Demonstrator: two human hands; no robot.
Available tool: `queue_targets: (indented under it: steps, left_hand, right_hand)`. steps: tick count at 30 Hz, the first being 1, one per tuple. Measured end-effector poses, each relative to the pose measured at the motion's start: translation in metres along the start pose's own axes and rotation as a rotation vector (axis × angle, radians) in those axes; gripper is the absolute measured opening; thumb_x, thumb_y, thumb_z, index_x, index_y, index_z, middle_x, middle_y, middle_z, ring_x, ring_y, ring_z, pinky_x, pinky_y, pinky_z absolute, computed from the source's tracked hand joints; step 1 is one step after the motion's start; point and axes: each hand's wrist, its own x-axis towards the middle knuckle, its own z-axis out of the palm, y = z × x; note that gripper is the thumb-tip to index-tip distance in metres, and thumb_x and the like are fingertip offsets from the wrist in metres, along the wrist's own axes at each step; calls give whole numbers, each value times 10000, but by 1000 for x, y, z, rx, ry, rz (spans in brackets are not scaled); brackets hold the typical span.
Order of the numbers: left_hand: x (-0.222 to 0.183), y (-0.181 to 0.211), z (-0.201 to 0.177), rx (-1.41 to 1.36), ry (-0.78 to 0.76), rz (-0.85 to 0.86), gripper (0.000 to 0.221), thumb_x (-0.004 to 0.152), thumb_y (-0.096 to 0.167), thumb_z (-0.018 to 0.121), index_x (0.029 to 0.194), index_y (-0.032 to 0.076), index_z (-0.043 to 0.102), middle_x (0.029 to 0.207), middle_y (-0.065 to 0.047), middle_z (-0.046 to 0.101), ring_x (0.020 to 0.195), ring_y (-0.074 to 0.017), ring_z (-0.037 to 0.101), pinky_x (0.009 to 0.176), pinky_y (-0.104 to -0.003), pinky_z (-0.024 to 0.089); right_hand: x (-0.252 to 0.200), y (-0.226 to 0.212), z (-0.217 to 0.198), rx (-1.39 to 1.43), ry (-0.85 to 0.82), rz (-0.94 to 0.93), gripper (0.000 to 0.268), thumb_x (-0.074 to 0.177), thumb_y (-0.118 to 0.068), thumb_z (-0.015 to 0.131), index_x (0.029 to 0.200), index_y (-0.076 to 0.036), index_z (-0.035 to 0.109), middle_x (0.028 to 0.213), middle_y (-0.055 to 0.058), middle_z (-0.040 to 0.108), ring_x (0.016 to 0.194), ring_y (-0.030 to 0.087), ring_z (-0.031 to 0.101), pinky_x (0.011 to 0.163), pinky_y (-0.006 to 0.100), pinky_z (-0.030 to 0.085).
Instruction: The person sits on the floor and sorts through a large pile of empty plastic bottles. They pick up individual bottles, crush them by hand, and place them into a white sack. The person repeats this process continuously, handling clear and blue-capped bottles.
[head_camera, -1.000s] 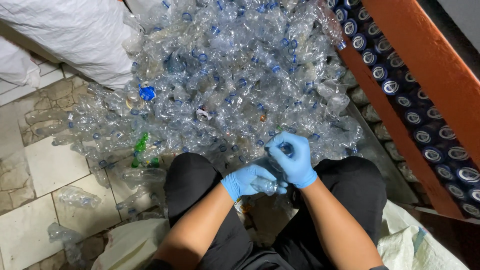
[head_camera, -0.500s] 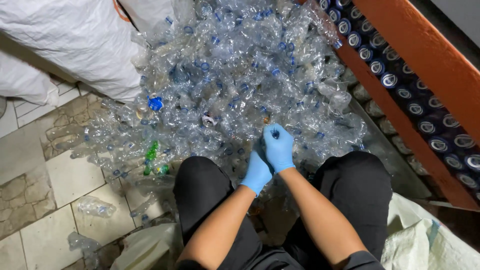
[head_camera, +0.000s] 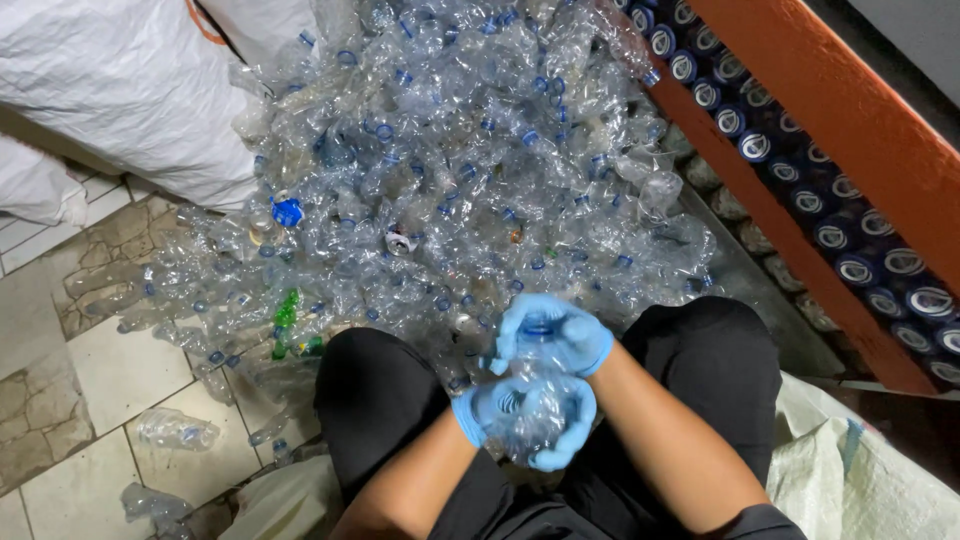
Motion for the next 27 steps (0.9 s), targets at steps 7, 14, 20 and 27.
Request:
queue_targets:
  steps: [7,14,20,27]
  left_hand:
    - [-1,-12,-19,5,-210,-80,694,903,244,786,1476,4,478,1260,-234,668,1036,-381,650,900,-433,533]
    - [-9,-6,-16,141,184,73,632,892,189,808,1383,-51,491,963,-178,661,703,-253,564,601,-318,430]
    - [7,3,15,552,561,123,255,836,104,689,984,11,503,720,-87,518,596,-146,448,547,-248,350]
    - [8,11,-15,894,1154,318,124,659,-23,724,582,34,645,482,-84,568,438,-118,528,443,-222,410]
  right_hand:
    - [10,1,42,178,225,-27,401,997,-278,628,947,119,648,453,64,452,408,190,455,495,313,436]
    - [16,-35,48,-400,568,99,368,969,-221,561,765,59,687,428,73,483,410,137,435,486,260,403]
    - [10,-42,45,-751,694,221,357,985,-210,604,692,-22,686,563,46,633,513,74,544,543,232,472]
    - [4,-8,-12,-865,946,319,322,957,-66,664,646,15,649,395,121,560,297,152,540,247,218,384]
